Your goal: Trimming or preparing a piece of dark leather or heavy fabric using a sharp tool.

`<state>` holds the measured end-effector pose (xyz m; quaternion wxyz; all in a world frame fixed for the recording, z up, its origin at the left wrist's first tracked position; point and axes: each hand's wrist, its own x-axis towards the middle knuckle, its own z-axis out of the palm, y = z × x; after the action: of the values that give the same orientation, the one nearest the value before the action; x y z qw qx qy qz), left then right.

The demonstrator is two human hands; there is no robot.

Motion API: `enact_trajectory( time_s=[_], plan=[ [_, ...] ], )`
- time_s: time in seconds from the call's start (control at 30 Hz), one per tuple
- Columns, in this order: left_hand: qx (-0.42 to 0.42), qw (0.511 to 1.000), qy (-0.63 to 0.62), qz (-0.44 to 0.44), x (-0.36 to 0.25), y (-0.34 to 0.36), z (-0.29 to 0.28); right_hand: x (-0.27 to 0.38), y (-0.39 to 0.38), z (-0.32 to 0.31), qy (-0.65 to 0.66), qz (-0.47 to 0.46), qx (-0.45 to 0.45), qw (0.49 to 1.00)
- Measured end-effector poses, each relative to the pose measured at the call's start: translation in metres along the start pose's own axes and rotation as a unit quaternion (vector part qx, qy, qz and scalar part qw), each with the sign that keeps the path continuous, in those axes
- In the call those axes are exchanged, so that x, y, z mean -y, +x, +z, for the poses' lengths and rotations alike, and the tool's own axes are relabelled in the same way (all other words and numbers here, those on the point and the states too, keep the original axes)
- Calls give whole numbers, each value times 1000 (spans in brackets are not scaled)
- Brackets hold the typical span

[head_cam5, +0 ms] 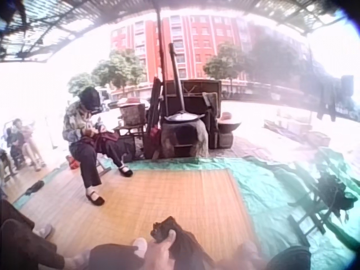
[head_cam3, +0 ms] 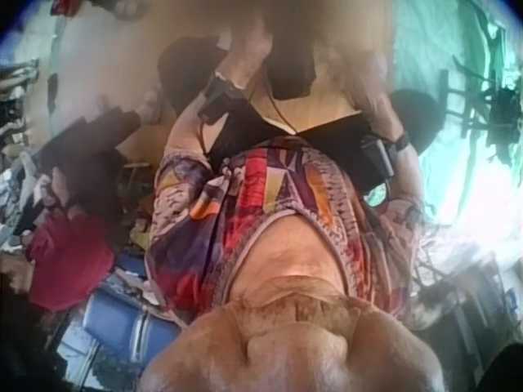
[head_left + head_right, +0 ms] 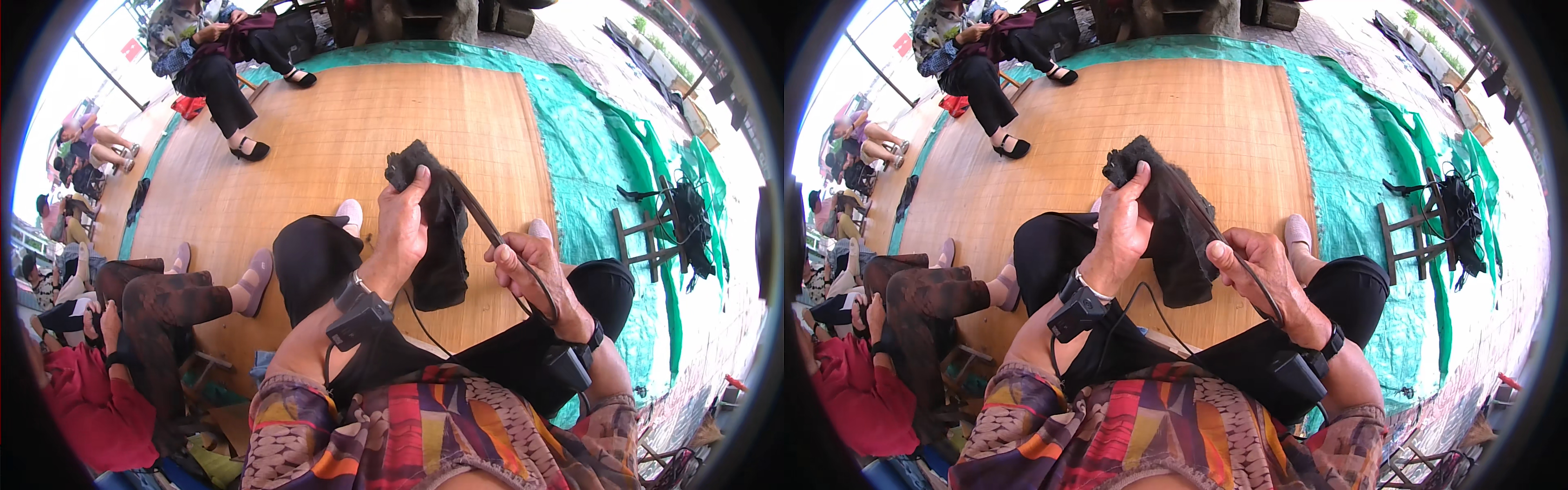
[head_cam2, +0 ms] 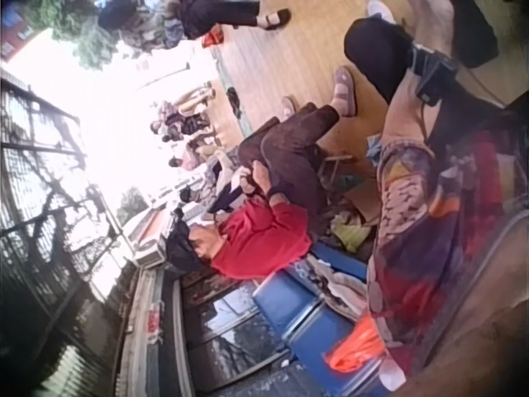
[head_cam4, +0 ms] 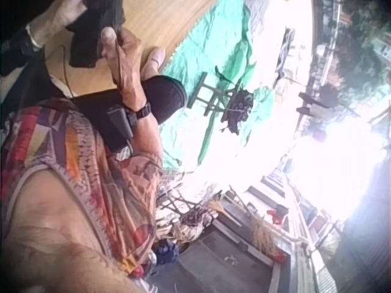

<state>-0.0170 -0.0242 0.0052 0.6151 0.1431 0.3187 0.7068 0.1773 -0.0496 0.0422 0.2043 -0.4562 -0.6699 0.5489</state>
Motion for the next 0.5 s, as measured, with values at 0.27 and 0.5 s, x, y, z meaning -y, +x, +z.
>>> enact_trajectory(
  time_s=[0.27,0.5],
  plan=[
    [-24,999,-3,32,0,6,-8,12,-5,-9,32,-22,-38,998],
    [-13,1000,2,27,-1,3,-4,3,-1,-2,-47,34,19,998]
  ],
)
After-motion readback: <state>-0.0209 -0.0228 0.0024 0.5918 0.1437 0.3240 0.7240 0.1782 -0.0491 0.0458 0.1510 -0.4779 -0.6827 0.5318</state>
